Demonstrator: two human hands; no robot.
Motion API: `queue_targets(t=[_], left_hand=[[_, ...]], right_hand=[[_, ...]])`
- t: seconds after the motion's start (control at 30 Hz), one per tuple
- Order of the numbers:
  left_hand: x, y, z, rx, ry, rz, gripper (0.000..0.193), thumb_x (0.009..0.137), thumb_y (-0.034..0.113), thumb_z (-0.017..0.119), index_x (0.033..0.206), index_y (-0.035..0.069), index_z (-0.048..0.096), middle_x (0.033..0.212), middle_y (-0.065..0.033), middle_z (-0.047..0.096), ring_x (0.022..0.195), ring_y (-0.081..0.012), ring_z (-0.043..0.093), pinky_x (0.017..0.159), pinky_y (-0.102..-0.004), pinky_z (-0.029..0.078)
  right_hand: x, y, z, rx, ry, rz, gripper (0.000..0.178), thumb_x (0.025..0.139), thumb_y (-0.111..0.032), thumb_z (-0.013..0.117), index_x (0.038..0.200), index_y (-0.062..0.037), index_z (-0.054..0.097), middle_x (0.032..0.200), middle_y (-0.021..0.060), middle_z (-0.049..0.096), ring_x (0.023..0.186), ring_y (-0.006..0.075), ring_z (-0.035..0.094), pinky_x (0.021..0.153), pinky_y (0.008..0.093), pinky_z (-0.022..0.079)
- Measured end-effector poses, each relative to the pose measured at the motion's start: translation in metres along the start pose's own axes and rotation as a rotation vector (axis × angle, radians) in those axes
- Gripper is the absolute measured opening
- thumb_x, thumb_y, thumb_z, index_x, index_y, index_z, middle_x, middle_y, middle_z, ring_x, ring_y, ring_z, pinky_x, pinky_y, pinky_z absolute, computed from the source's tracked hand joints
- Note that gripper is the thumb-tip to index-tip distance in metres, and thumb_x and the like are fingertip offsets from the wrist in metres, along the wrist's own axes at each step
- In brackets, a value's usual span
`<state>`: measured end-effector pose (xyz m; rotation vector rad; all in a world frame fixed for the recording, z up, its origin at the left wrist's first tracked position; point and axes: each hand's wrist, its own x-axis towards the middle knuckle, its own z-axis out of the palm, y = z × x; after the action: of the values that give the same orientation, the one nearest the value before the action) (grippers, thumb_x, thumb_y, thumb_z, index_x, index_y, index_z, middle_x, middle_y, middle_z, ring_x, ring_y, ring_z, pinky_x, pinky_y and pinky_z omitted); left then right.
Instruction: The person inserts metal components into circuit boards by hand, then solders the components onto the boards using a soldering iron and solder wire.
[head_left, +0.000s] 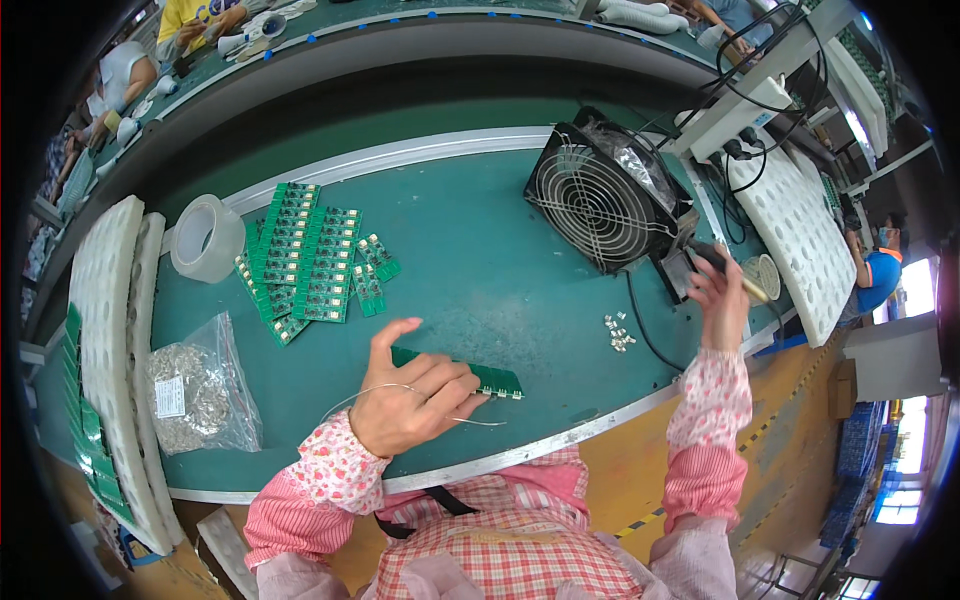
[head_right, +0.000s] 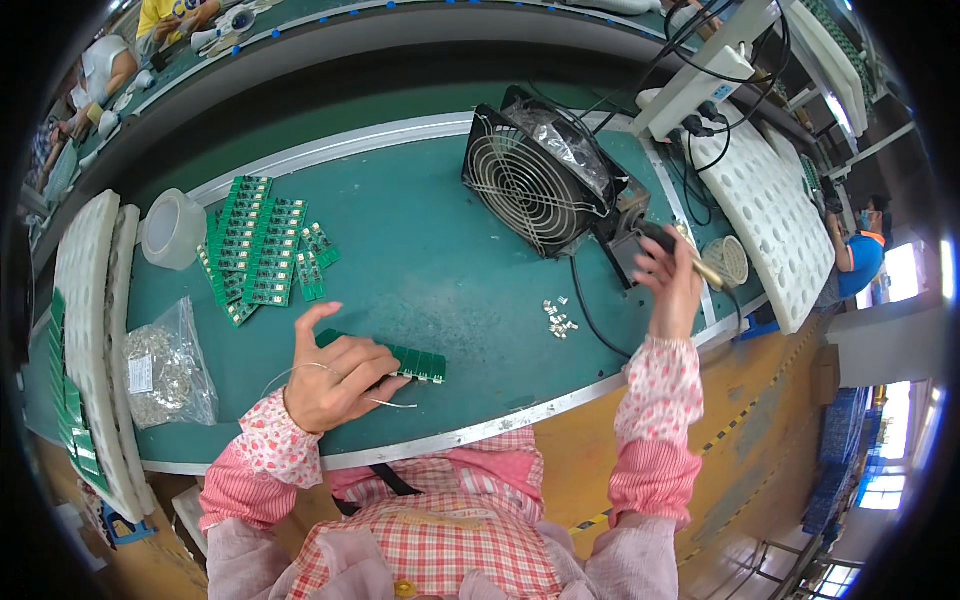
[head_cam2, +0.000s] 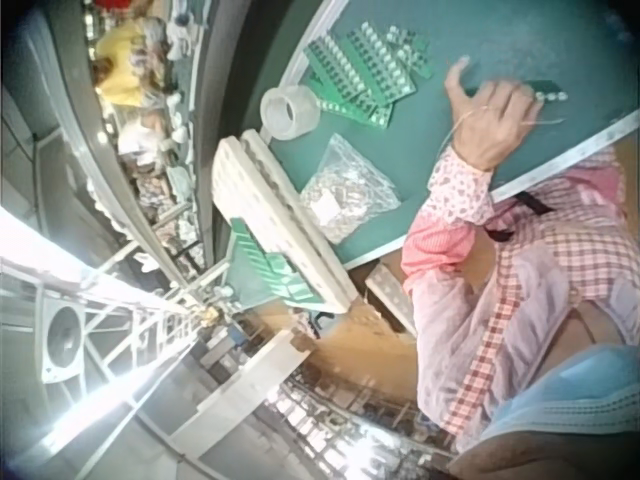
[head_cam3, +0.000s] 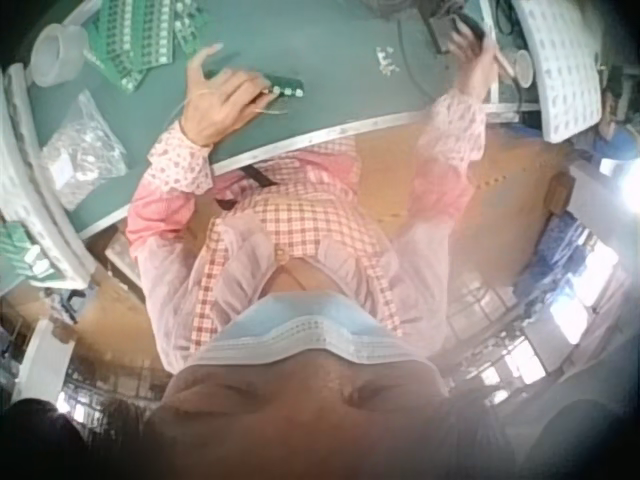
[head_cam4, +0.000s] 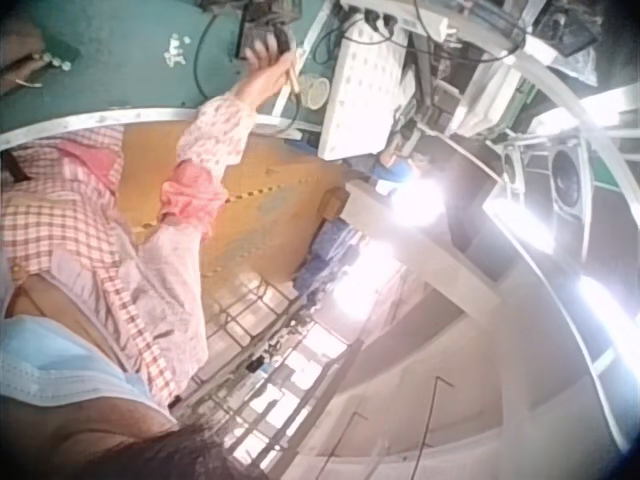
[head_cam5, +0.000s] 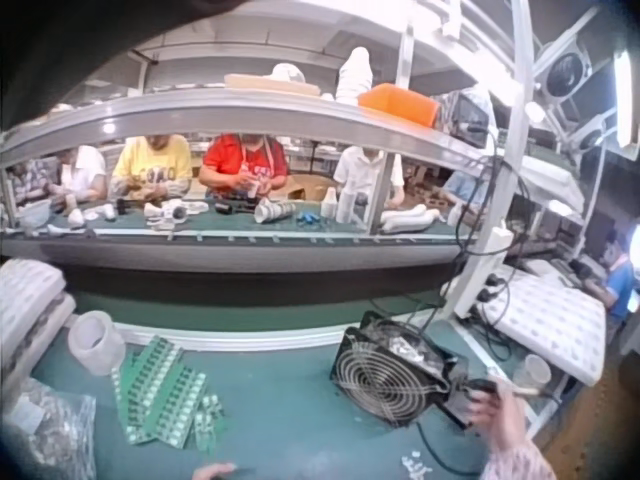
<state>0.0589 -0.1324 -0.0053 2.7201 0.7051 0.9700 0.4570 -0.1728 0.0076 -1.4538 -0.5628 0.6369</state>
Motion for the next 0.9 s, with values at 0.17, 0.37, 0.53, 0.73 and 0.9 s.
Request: queue_targets(t=[0.17,0.37,0.53,0.73,0.9], left_hand=[[-0.005,0.0,0.002,0.032,0.024,0.041,0.027,0.068,0.018,0.084,0.084,0.015,0.063,0.081,0.0071,0.065,0.074,-0.0093,0.065,0.101,-0.053,0.036],[-0.008,-0.001,0.004,0.056,0.042,0.048,0.025,0.069,0.017,0.084,0.083,0.016,0.063,0.077,0.0075,0.065,0.074,-0.0092,0.065,0.103,-0.0526,0.034],[-0.007,-0.001,0.004,0.047,0.042,0.05,0.025,0.069,0.017,0.084,0.084,0.015,0.063,0.078,0.0069,0.066,0.074,-0.0097,0.066,0.103,-0.0526,0.033],[-0.008,0.0,0.002,0.041,0.042,0.042,0.026,0.069,0.016,0.084,0.084,0.015,0.063,0.078,0.0066,0.066,0.074,-0.0103,0.066,0.103,-0.0529,0.033],[-0.007,0.001,0.003,0.031,0.036,0.044,0.026,0.069,0.016,0.084,0.085,0.015,0.063,0.078,0.0066,0.065,0.073,-0.0104,0.066,0.102,-0.0527,0.034]], right_hand=[[-0.109,-0.004,0.007,-0.309,0.117,-0.456,0.019,0.098,-0.016,0.055,0.109,-0.0002,0.053,0.075,0.0049,0.055,0.059,0.0103,0.055,0.054,0.0223,0.045],[-0.205,-0.013,0.028,-0.045,-0.374,-0.414,0.018,0.086,-0.006,0.06,0.099,0.0002,0.049,0.067,0.0113,0.06,0.048,0.0157,0.059,0.043,0.0257,0.047],[-0.202,0.002,0.035,0.083,-0.591,-0.647,0.021,0.082,-0.008,0.065,0.1,-0.0004,0.055,0.059,0.0086,0.065,0.052,0.0191,0.064,0.046,0.0296,0.05],[-0.202,-0.004,0.038,0.017,-0.649,-0.65,0.02,0.079,-0.009,0.067,0.097,-0.0005,0.061,0.06,0.0081,0.062,0.049,0.0228,0.062,0.045,0.0325,0.049],[-0.203,-0.002,0.042,0.046,-0.629,-0.682,0.022,0.078,-0.008,0.067,0.097,-0.0002,0.06,0.059,0.0076,0.061,0.048,0.0231,0.062,0.045,0.0327,0.049]])
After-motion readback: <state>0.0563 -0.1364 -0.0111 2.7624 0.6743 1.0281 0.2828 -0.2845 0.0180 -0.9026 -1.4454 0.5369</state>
